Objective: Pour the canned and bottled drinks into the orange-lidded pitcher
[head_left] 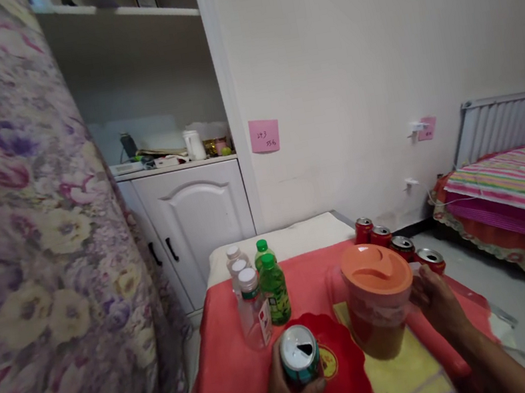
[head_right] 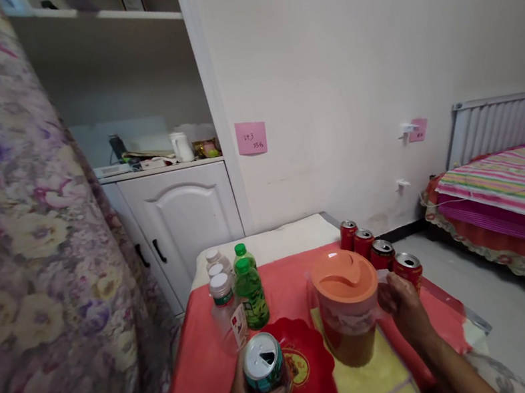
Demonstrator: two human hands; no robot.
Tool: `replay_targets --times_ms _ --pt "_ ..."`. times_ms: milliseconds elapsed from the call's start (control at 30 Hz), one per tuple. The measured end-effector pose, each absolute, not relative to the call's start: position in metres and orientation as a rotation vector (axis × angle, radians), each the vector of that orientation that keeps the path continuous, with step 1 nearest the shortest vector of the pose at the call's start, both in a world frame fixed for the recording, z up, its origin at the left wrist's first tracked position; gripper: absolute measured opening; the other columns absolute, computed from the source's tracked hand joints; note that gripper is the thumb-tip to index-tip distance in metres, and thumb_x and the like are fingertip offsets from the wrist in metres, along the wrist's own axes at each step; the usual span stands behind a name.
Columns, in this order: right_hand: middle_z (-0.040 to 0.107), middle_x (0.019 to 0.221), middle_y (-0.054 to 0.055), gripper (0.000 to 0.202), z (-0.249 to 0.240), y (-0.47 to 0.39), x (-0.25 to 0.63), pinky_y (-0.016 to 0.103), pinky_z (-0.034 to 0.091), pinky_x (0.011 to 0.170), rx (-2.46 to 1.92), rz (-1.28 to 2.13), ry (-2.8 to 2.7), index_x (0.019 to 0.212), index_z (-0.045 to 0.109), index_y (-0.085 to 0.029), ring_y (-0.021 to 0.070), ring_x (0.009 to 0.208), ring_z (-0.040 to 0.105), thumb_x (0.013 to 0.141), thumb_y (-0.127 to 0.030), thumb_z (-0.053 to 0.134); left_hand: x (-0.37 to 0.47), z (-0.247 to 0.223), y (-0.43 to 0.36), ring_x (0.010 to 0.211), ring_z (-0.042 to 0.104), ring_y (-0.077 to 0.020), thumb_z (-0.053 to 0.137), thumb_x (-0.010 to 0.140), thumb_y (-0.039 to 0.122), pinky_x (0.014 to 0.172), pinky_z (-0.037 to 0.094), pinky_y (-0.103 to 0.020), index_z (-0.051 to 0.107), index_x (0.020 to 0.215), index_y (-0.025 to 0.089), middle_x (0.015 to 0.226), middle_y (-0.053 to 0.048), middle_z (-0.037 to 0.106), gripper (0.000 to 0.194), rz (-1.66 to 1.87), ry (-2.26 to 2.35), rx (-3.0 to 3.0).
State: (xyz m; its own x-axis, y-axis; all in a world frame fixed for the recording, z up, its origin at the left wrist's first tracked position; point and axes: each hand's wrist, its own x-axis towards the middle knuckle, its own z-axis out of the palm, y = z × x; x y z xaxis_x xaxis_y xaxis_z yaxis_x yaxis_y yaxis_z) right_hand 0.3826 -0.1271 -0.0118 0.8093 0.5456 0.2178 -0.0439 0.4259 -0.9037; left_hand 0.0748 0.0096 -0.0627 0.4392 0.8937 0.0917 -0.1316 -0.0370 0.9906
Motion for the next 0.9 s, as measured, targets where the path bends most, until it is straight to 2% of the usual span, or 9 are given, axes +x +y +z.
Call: replay_targets --times_ms 167,400,533,733,900 --pt "0.024 0.05 -0.01 0.059 -0.003 -0.126 0.379 0.025 0.023 0.043 -1.082 0.444 -0.589 0.055 0.034 -0.024 0.0087 0.045 0.02 0.081 -0.067 0.066 0.076 -0.054 0.005 0.121 0.063 -0.0396 0.094 0.05 0.04 0.103 0.052 -0.044 0.054 0.13 0.018 0.126 -0.016 0.071 0.092 0.912 0.688 1.357" --pt "0.028 0.052 -0.008 0.053 0.006 -0.123 0.369 0.027 0.02 0.047 -1.114 0.477 -0.643 0.056 0.04 -0.024 0.0102 0.049 0.021 0.081 -0.06 0.069 0.08 -0.043 0.002 0.116 0.066 -0.0359 0.087 0.051 0.03 0.102 0.051 -0.043 0.057 0.127 0.019 0.12 -0.011 0.074 0.083 0.923 0.693 1.336" --pt "0.031 0.055 -0.007 0.05 0.01 -0.123 0.364 0.027 0.018 0.05 -1.145 0.476 -0.681 0.059 0.045 -0.022 0.0104 0.053 0.022 0.081 -0.058 0.072 0.08 -0.035 0.002 0.115 0.067 -0.0367 0.086 0.047 0.026 0.099 0.053 -0.042 0.06 0.124 0.018 0.119 -0.013 0.074 0.081 0.976 0.728 1.316" --pt "0.029 0.059 -0.007 0.054 0.036 -0.132 0.353 0.027 0.016 0.051 -1.31 0.422 -0.761 0.06 0.044 -0.022 0.0104 0.056 0.021 0.079 -0.064 0.072 0.079 -0.022 -0.004 0.113 0.067 -0.0353 0.084 0.045 0.021 0.098 0.053 -0.039 0.064 0.121 0.016 0.117 -0.013 0.074 0.078 0.967 0.783 1.315" --pt "0.028 0.059 -0.007 0.054 0.061 -0.145 0.344 0.027 0.018 0.05 -1.463 0.359 -0.966 0.06 0.048 -0.021 0.0106 0.055 0.022 0.081 -0.068 0.067 0.075 -0.017 -0.008 0.117 0.066 -0.0344 0.083 0.047 0.018 0.102 0.051 -0.04 0.065 0.118 0.019 0.118 -0.01 0.075 0.073 0.976 0.742 1.335"
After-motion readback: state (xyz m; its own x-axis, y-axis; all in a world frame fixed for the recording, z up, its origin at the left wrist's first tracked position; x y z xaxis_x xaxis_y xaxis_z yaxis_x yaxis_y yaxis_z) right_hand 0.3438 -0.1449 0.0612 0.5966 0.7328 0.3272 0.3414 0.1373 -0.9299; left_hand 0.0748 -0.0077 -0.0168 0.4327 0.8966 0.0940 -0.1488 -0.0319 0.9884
